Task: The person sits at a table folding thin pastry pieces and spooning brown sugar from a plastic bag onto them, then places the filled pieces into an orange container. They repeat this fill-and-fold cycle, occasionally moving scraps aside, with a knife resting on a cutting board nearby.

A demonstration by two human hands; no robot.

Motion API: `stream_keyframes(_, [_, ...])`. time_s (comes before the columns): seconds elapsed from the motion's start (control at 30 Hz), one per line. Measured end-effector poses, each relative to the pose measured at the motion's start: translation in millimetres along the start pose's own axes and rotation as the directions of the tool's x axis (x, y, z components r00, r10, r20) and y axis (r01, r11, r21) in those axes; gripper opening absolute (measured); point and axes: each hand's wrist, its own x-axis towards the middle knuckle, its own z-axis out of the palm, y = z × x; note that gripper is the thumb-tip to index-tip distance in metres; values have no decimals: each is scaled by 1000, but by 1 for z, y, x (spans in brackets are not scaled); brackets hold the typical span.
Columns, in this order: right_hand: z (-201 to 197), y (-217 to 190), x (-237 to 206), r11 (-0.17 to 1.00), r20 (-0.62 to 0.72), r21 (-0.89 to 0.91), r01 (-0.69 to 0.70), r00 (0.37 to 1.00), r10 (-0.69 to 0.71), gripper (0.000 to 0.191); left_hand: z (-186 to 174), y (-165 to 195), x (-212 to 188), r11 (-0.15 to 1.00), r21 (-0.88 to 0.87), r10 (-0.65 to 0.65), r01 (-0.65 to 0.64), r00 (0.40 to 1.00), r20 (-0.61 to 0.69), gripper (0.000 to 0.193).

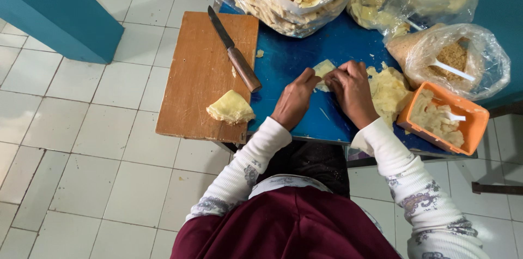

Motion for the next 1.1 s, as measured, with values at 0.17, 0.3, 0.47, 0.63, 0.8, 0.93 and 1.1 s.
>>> stream_keyframes(0.17, [3,-5,-7,992,-4,-122,43,999,-43,16,16,-4,17,998,65,12,-11,1000,-12,12])
stream_keyframes(0.3, [0,-15,-19,953,1,-281,112,993,-117,26,20,-9,21,997,69,-21,19,999,25,10])
stream_keyframes(0.47, [-1,-22,-20,893,46,-444,75,997,-61,37,20,1,2,998,52,-29,36,992,-119,25])
stream_keyframes(0.63, [4,-11,8,877,95,-475,76,995,-35,50,14,7,-15,979,202,17,-7,999,-45,28])
stream_keyframes(0.8, [-1,0,37,932,102,-360,43,995,-6,61,13,5,-16,962,265,70,-60,997,-29,32])
stream_keyframes(0.93, [-7,0,44,995,180,5,-99,979,97,61,14,4,-18,967,253,48,-40,999,-24,34])
stream_keyframes(1.1, [-18,-7,44,992,-24,125,-18,999,21,48,16,2,-17,975,220,40,-34,999,-24,33])
